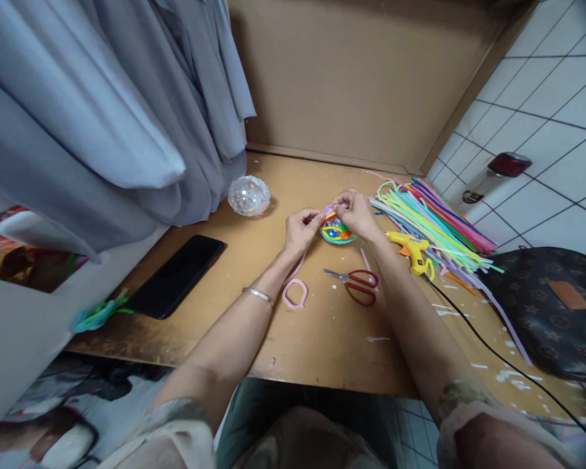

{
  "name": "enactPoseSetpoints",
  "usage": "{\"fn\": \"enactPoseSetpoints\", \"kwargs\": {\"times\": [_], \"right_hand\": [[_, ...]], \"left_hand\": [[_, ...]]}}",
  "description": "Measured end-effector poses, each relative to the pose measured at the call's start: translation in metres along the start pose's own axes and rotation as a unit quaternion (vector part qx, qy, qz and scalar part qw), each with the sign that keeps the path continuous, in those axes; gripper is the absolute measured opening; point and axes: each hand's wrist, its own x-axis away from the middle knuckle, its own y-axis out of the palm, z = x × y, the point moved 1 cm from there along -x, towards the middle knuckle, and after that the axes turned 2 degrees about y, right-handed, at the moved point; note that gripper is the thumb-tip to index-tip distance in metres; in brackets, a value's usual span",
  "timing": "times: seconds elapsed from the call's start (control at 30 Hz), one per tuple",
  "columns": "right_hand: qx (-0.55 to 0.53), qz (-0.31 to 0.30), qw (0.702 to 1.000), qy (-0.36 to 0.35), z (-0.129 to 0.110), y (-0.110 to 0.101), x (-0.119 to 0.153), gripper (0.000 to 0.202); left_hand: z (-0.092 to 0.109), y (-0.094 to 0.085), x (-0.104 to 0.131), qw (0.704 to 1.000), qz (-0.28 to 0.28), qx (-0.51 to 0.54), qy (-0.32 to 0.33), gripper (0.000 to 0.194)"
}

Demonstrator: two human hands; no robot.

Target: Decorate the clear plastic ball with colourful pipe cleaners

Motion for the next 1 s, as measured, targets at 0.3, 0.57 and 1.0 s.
{"fn": "enactPoseSetpoints", "kwargs": {"times": [0.3, 0.57, 1.0], "right_hand": [[-0.032, -0.016, 0.999, 0.009, 0.004, 0.0, -0.002, 0.01], [-0.086, -0.013, 0.996, 0.016, 0.01, 0.004, -0.005, 0.013], [-0.063, 0.03, 0.997, -0.037, -0.002, -0.004, 0.0, 0.017]], "left_hand": [[0.005, 0.011, 0.007, 0.998, 0.056, -0.022, -0.029, 0.018], [0.008, 0.015, 0.01, 0.997, 0.063, -0.006, -0.051, 0.023], [0.021, 0.009, 0.008, 0.995, 0.096, 0.017, -0.011, 0.026]]}}
